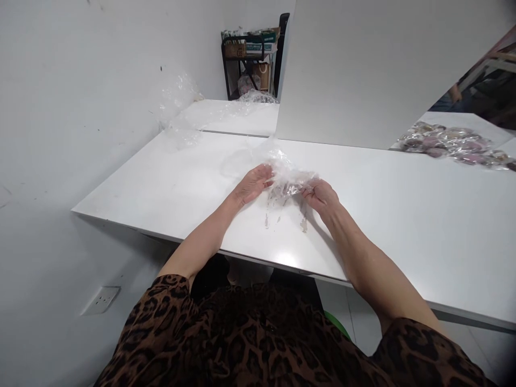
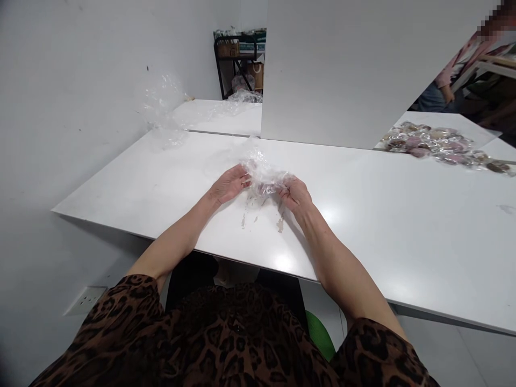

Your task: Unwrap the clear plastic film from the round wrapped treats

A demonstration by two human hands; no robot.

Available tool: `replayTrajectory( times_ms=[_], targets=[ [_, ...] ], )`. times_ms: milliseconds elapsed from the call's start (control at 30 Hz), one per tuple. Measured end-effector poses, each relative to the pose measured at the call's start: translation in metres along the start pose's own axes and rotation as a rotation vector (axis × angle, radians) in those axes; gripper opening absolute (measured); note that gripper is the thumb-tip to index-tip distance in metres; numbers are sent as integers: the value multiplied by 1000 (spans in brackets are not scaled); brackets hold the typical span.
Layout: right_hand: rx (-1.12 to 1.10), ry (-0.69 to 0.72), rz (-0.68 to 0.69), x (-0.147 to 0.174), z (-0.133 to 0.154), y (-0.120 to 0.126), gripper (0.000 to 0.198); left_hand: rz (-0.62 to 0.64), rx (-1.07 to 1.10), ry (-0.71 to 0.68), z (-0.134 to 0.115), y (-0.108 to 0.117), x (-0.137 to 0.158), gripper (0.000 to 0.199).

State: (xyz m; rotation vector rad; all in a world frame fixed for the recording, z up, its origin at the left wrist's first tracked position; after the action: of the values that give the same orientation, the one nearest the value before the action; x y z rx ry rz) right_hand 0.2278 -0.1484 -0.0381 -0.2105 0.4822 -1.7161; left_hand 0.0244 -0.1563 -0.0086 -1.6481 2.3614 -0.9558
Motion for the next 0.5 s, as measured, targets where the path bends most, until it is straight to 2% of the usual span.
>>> replayTrajectory(
  times_ms=[100,167,267,333,433,500],
  targets=[
    [37,-74,-23,4,-4,-1,25,-113,-115,45,10,4,-5,22],
    [114,4,-22,7,3,-1,32,-206,-74,40,13,7,-7,19],
    [254,200,37,12,24,-3,52,-283,15,-7,9,8,-8,10],
    [361,315,193,17,40,-7,63,-310,43,-23,6,8,-7,6],
    [584,380,547,25,51,-17,86,-325,73,-29,4,9,-7,7],
    [696,403,644,28,51,-21,82,-315,81,-33,4,9,-7,10]
  ],
)
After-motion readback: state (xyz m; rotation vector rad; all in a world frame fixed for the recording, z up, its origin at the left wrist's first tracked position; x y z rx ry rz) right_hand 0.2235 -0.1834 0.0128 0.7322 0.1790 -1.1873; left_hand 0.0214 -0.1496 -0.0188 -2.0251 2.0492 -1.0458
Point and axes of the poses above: each hand's wrist, its own x-axis away from the middle knuckle, its own y-axis out of the back of the hand, z = x × y, the point moved 3 cm from there along -x, towards the middle knuckle, and after that the axes turned 13 degrees about y, right-handed, at the moved point
